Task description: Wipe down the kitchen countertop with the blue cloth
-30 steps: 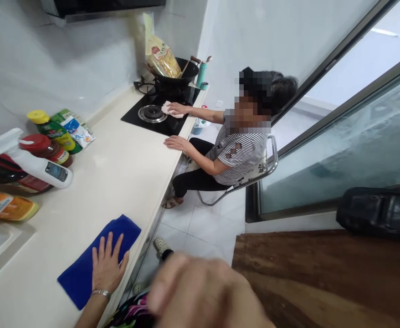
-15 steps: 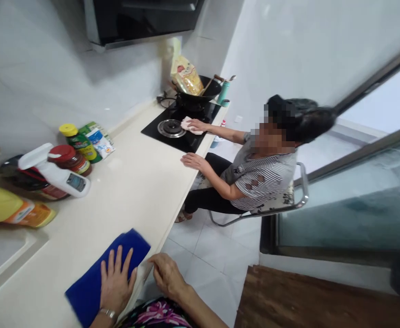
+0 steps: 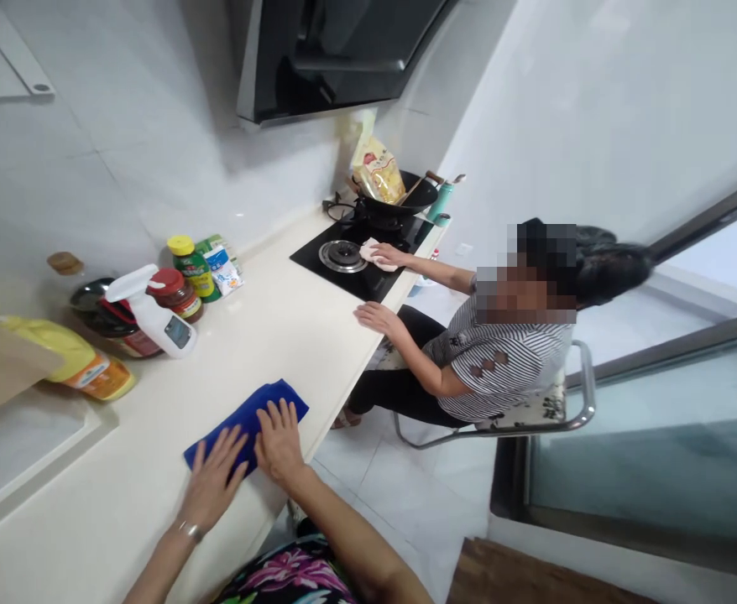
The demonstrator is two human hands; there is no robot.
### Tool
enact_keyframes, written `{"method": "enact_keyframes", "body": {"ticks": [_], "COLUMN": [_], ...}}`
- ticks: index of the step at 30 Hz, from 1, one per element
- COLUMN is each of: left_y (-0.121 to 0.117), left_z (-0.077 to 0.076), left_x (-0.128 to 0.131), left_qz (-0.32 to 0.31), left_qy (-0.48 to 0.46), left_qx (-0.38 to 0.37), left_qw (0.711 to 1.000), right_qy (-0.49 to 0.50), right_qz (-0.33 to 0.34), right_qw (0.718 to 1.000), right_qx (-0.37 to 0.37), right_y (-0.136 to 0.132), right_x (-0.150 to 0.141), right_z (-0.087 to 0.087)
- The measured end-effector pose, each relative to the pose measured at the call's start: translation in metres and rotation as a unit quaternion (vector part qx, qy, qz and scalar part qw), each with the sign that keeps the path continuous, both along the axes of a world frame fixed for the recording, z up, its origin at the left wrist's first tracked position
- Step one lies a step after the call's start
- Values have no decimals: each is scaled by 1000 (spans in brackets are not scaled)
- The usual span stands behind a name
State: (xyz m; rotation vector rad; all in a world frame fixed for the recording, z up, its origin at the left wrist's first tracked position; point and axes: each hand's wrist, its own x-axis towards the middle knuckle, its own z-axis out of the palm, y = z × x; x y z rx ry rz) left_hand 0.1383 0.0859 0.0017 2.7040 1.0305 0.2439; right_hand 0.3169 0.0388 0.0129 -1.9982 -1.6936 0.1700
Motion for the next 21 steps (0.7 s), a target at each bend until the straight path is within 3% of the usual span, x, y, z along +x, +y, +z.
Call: {"method": "enact_keyframes", "body": {"ticks": [4,8,13,17,21], "left_y": [-23,-41,-38,-40,-43], "left_z": [-17,-14,9,9,6], "left_x": [-85,-129,-136,-132,-129], "left_qz": [60,189,382,397,391], "left_qy": [-85,-94,-47,-28,-42], "left_qx": [-18,-26,-4,32,57], "left_qw": [994,977,923,917,918], "right_qy": [-32,-53,-85,-87,-87], "right_qz": [-19,-60,-49,1,29], "right_qw": [997,993,990,991,993], "right_qx": [-61,-83,-103,-98,-78], "right_y": [18,24,24,14,-19], "right_x": [-24,-37,-36,-27,-19], "right_z": [0,-1,-4,-2,-4]}}
